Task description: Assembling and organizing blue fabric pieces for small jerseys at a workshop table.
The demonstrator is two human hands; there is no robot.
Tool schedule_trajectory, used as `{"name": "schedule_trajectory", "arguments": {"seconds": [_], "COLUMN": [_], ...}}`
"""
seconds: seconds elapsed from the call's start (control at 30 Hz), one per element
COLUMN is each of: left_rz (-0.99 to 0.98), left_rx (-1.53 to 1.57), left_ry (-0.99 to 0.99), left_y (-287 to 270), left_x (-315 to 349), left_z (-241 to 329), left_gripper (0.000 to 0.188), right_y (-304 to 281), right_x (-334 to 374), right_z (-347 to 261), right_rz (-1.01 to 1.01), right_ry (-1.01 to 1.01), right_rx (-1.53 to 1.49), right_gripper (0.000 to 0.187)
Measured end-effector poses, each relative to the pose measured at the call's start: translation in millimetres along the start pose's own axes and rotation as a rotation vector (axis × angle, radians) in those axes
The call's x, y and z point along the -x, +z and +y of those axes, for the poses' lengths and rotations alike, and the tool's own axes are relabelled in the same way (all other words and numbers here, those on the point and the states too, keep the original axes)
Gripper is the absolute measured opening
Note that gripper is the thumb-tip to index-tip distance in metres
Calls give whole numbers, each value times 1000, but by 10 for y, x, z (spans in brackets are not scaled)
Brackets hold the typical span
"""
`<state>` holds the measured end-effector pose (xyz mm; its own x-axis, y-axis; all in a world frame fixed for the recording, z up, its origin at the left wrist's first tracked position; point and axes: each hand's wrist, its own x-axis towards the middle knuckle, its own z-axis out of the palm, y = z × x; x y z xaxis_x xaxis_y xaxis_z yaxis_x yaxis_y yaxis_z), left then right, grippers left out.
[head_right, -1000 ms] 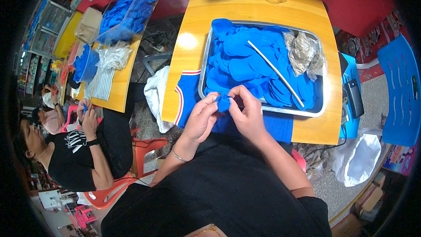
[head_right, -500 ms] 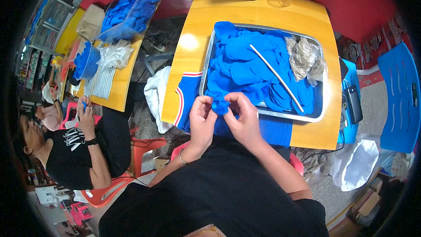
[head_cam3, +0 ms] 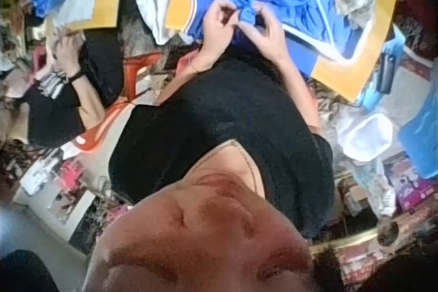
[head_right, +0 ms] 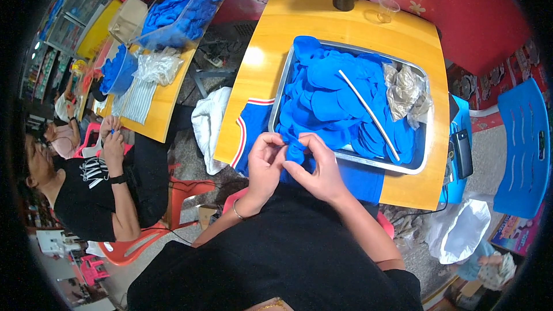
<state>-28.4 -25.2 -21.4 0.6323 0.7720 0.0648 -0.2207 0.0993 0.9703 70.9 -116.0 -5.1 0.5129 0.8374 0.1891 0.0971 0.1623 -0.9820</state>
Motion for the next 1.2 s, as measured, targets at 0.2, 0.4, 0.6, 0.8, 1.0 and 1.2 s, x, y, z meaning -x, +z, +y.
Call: {"name": "schedule_trajectory", "arguments": {"seconds": [0.2,0.4,0.6,0.8,1.0,1.2], "left_rz": [-54,-44,43,-135,9,-21], "left_rx": [-2,525,457,126,-294,-334], "left_ry": [-31,-456,-285,-13,135,305], "left_y": [-71,26,60,-47,-62,10], "left_x": [16,43,37,-41,-75,-34], "left_z": [-43,65,-50,-18,67,93], "left_gripper": [23,24,24,21,15,14], "right_y": [32,-7,62,-36,83,49], "right_x": [-31,10,4,-13,-22,-16], "right_z": [-37,-7,-18,4,-73,35], "right_rz": [-50,-61,1,-64,-83,82], "right_ry": [57,189,140,72,36,136], "right_rx": [155,-135,4,210,232,-53], "right_gripper": [17,10,10,25,31,14]}}
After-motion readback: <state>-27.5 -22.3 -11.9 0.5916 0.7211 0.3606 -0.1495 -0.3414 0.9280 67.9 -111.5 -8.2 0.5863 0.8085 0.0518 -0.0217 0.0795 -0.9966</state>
